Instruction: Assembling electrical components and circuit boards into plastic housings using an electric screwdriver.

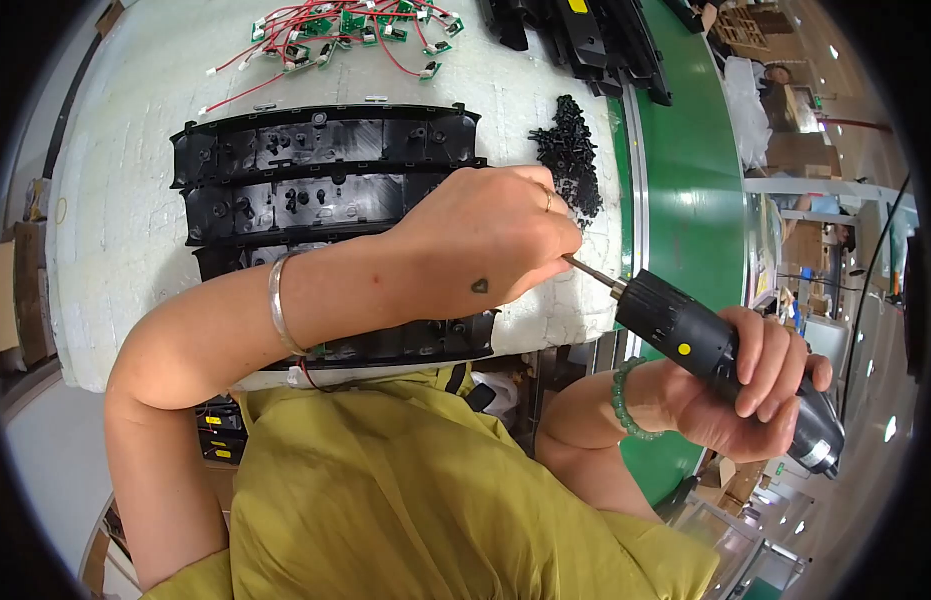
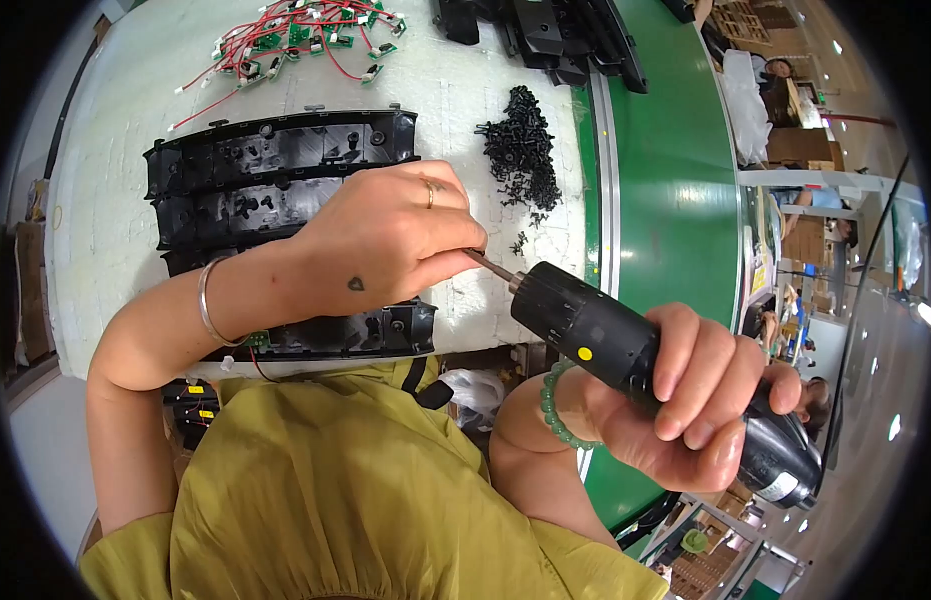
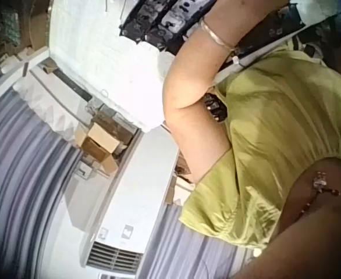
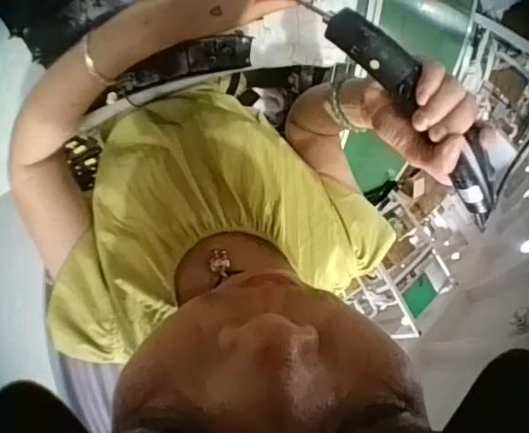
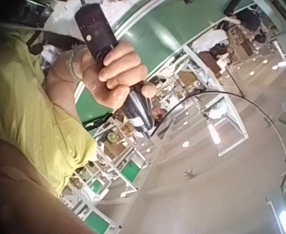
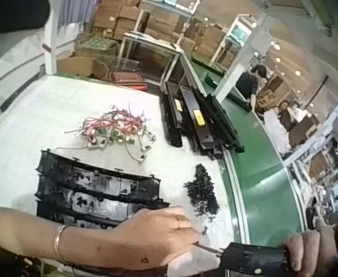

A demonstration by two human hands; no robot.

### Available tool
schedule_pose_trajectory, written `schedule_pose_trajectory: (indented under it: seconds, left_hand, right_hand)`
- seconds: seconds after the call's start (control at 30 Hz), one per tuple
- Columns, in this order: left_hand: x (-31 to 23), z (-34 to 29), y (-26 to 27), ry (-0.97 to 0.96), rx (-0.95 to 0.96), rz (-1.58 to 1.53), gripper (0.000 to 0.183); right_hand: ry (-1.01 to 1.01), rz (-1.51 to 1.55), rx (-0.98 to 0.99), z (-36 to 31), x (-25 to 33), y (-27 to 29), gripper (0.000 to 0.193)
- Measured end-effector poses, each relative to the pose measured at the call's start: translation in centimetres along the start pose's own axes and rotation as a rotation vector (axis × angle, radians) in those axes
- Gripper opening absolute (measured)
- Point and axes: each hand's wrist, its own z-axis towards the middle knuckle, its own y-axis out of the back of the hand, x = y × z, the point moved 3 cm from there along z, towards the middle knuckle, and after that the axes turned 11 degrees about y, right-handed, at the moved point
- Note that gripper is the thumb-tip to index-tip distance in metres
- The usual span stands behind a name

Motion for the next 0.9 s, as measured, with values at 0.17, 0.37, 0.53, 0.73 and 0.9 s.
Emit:
schedule_pose_trajectory:
  seconds: [0.17, 0.37, 0.53, 0.73, 0.9]
  left_hand:
    - [0.2, -0.7, 0.5, 0.022, -0.053, 0.006, 0.011]
    - [0.3, -1.2, 1.0, 0.034, -0.095, -0.002, 0.011]
    - [0.2, -1.6, 1.1, 0.018, -0.108, -0.033, 0.010]
    - [0.2, -1.7, 1.2, 0.023, -0.098, -0.037, 0.010]
    - [0.2, -1.8, 1.2, 0.014, -0.084, -0.043, 0.011]
  right_hand:
    - [0.019, -0.042, 0.028, -0.3, 0.0, -0.8, 0.026]
    - [0.025, -0.066, 0.054, -0.5, 0.0, -1.1, 0.025]
    - [0.024, -0.063, 0.053, -0.5, 0.1, -1.2, 0.025]
    - [0.031, -0.047, 0.071, -0.5, 0.2, -1.4, 0.025]
    - [0.026, -0.064, 0.088, -0.5, 0.4, -1.5, 0.024]
